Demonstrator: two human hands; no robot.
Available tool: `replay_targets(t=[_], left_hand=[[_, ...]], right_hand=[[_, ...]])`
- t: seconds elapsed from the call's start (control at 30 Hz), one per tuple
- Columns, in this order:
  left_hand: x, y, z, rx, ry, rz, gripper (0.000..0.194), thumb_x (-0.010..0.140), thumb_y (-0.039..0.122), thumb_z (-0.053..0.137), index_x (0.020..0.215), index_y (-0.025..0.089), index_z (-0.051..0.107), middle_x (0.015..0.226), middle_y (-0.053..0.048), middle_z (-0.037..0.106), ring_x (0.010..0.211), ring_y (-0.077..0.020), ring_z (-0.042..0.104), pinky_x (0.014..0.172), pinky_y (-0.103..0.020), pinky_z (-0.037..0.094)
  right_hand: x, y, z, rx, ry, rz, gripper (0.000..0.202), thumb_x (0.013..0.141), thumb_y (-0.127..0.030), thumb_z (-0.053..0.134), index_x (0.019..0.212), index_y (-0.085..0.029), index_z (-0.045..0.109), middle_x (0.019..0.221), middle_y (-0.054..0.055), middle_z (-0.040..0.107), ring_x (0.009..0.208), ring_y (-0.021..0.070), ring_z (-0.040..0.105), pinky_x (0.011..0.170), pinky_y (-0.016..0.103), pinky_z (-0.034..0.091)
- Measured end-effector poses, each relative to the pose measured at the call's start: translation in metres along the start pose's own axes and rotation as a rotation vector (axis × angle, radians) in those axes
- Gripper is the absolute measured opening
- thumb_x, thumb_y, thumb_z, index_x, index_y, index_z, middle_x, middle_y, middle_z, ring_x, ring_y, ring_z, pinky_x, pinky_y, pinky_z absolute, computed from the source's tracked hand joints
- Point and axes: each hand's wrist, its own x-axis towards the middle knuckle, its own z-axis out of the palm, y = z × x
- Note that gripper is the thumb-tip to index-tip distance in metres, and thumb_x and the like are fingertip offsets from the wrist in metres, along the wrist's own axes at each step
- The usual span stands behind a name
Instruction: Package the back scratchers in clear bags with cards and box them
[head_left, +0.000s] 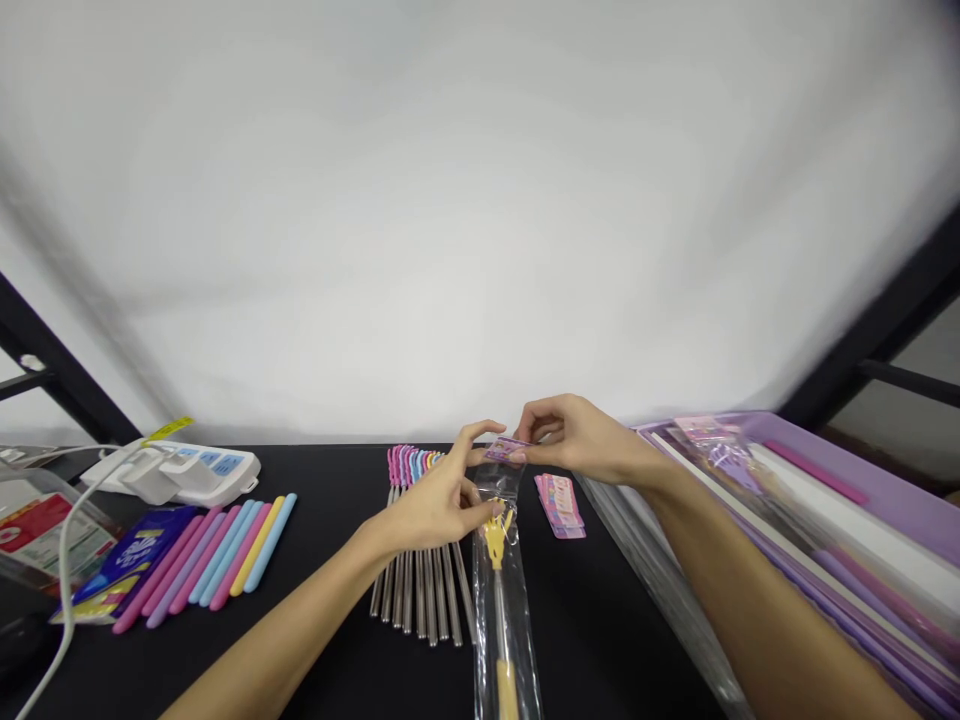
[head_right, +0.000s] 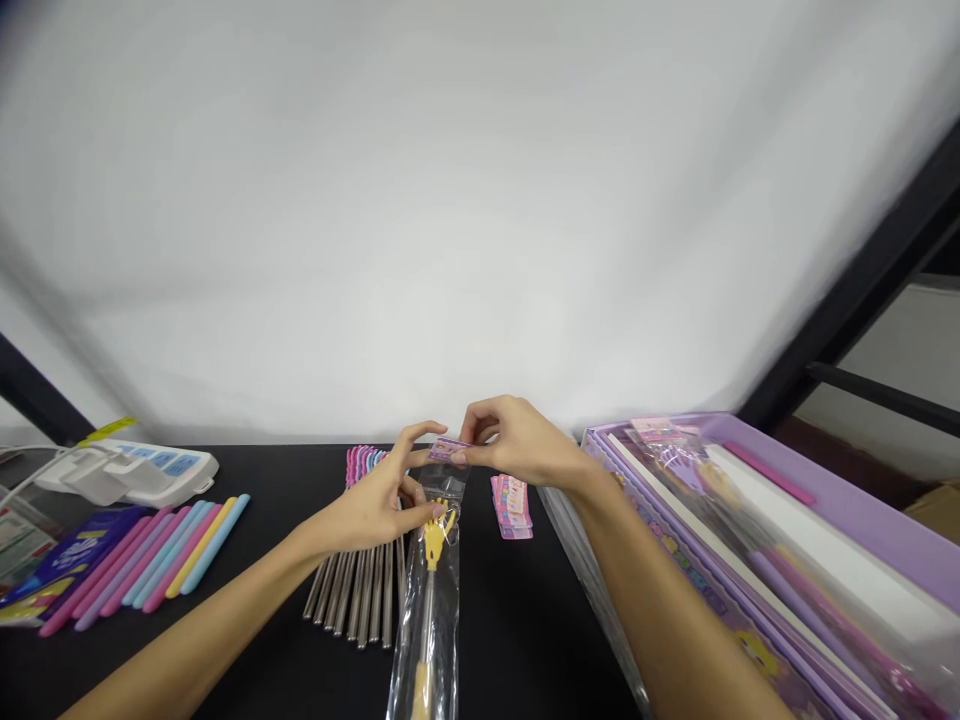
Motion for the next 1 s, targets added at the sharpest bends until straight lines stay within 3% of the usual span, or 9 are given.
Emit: replay_targets(t=[0.13, 0.3, 0.4, 0.5, 0.63, 0.73, 0.83, 1.0], left_hand=[[0.001, 0.002, 0.001, 0.003, 0.015, -0.023, 0.079, 0.083, 0.021, 0.064, 0.146, 0.037, 0.018, 0.119, -0.011, 0.054, 0.055, -0.0058, 0.058, 0.051, -0.022, 0.044], [0.003, 0.001, -0.001, -0.031, 0.064, 0.003, 0.082, 0.081, 0.022, 0.066, 0.144, 0.040, 0.017, 0.130, -0.013, 0.048, 0.054, -0.0051, 0.061, 0.049, -0.021, 0.046], [0.004, 0.000, -0.003, -0.034, 0.086, 0.022, 0.082, 0.080, 0.023, 0.068, 0.144, 0.039, 0.019, 0.126, -0.011, 0.051, 0.057, -0.0078, 0.064, 0.050, -0.021, 0.047], [0.003, 0.001, -0.004, -0.043, 0.102, 0.022, 0.084, 0.078, 0.025, 0.070, 0.144, 0.040, 0.020, 0.127, -0.012, 0.049, 0.057, -0.0099, 0.067, 0.047, -0.020, 0.045], [0.001, 0.004, -0.004, -0.047, 0.104, 0.017, 0.086, 0.076, 0.026, 0.072, 0.144, 0.040, 0.021, 0.126, -0.013, 0.049, 0.057, -0.0105, 0.067, 0.049, -0.022, 0.047], [0.000, 0.004, -0.003, -0.046, 0.089, 0.005, 0.088, 0.076, 0.028, 0.073, 0.145, 0.037, 0.020, 0.111, -0.009, 0.058, 0.057, -0.0116, 0.066, 0.050, -0.022, 0.047], [-0.001, 0.006, -0.004, -0.060, 0.067, 0.012, 0.089, 0.076, 0.032, 0.075, 0.146, 0.035, 0.019, 0.089, -0.003, 0.063, 0.057, -0.0119, 0.064, 0.049, -0.021, 0.045], [-0.003, 0.011, -0.004, -0.088, 0.096, 0.028, 0.091, 0.075, 0.034, 0.076, 0.145, 0.033, 0.018, 0.083, 0.000, 0.063, 0.055, -0.0097, 0.061, 0.052, -0.021, 0.044]], right_hand=[[0.004, 0.003, 0.007, 0.004, 0.057, -0.028, 0.018, 0.069, -0.023, 0.074, 0.075, -0.018, 0.058, 0.066, -0.002, 0.060, 0.064, 0.0136, 0.058, 0.060, 0.026, 0.045], [0.004, 0.004, 0.006, 0.029, 0.010, -0.046, 0.038, 0.066, -0.027, 0.080, 0.099, -0.018, 0.063, 0.072, -0.001, 0.063, 0.066, 0.0146, 0.059, 0.061, 0.028, 0.047], [0.002, 0.003, 0.003, -0.035, -0.040, -0.071, 0.027, 0.077, -0.040, 0.072, 0.090, -0.017, 0.070, 0.082, 0.005, 0.070, 0.078, 0.0191, 0.064, 0.072, 0.032, 0.050], [0.002, 0.001, 0.004, -0.080, 0.000, -0.097, 0.027, 0.087, -0.039, 0.060, 0.089, -0.016, 0.073, 0.088, 0.007, 0.074, 0.085, 0.0210, 0.067, 0.077, 0.034, 0.050], [0.003, 0.000, 0.005, -0.087, 0.046, -0.085, 0.018, 0.078, -0.033, 0.069, 0.081, -0.015, 0.072, 0.077, 0.006, 0.072, 0.074, 0.0198, 0.067, 0.070, 0.032, 0.051], [0.002, 0.000, 0.004, -0.035, 0.003, -0.071, 0.018, 0.074, -0.032, 0.073, 0.079, -0.015, 0.070, 0.075, 0.005, 0.071, 0.072, 0.0182, 0.065, 0.067, 0.031, 0.050], [0.001, -0.003, 0.004, -0.028, 0.020, -0.106, 0.023, 0.078, -0.038, 0.070, 0.082, -0.015, 0.072, 0.075, 0.004, 0.070, 0.070, 0.0161, 0.062, 0.066, 0.030, 0.048], [0.000, -0.012, 0.003, -0.097, 0.037, -0.193, 0.030, 0.085, -0.044, 0.063, 0.085, -0.016, 0.075, 0.072, 0.003, 0.069, 0.065, 0.0143, 0.057, 0.062, 0.029, 0.044]])
